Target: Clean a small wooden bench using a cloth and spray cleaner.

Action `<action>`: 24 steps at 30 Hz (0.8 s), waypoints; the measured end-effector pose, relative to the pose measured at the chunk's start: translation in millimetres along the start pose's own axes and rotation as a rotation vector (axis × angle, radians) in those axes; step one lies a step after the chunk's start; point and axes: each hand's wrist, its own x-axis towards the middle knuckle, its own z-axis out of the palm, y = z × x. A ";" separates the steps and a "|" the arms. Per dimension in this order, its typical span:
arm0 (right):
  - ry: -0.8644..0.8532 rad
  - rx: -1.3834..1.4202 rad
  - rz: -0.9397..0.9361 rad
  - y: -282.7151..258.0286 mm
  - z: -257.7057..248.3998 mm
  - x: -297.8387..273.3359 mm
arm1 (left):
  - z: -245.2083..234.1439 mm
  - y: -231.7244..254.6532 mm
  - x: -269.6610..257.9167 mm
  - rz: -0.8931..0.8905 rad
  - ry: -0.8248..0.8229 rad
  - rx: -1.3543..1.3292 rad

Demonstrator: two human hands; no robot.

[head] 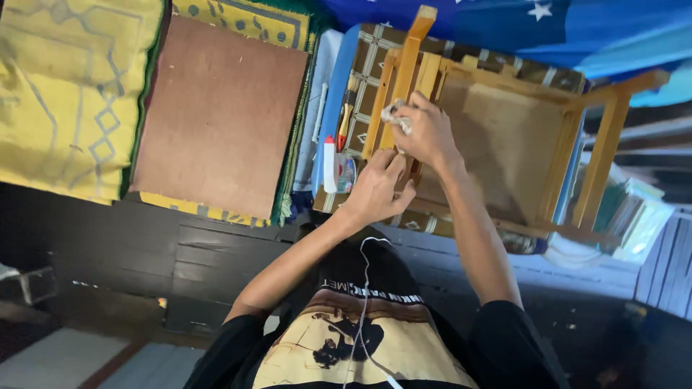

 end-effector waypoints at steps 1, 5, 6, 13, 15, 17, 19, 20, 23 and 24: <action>-0.044 0.011 0.017 -4.1 -1.5 -8.3 | -2.8 -2.4 -3.4 0.043 -0.027 -0.046; -0.116 0.041 0.061 -27.1 -9.2 -34.5 | -18.1 -9.8 -18.9 0.070 -0.093 -0.139; -0.105 0.038 0.077 -30.6 -10.1 -39.1 | -22.6 -8.4 -21.7 0.080 -0.107 -0.145; -0.212 0.075 0.149 -41.1 -12.6 -66.4 | -45.2 -1.3 -44.2 0.168 -0.125 -0.176; -0.198 0.052 0.154 -43.0 -12.9 -70.0 | -49.4 -0.6 -45.5 0.190 -0.149 -0.157; -0.213 0.071 0.181 -45.6 -11.2 -71.7 | -47.8 -7.5 -49.2 0.217 -0.177 -0.096; -0.184 0.027 0.205 -53.6 -12.3 -67.8 | -48.5 -5.5 -49.6 0.231 -0.191 -0.088; -0.166 -0.019 0.217 -58.7 -11.7 -65.1 | -50.2 -5.0 -50.6 0.235 -0.192 -0.075; -0.040 -0.041 0.159 -54.6 -8.4 -49.9 | -51.0 -6.8 -49.8 0.256 -0.198 -0.063; -0.036 -0.044 0.165 -42.1 1.4 -42.0 | -50.8 -7.4 -49.3 0.261 -0.202 -0.066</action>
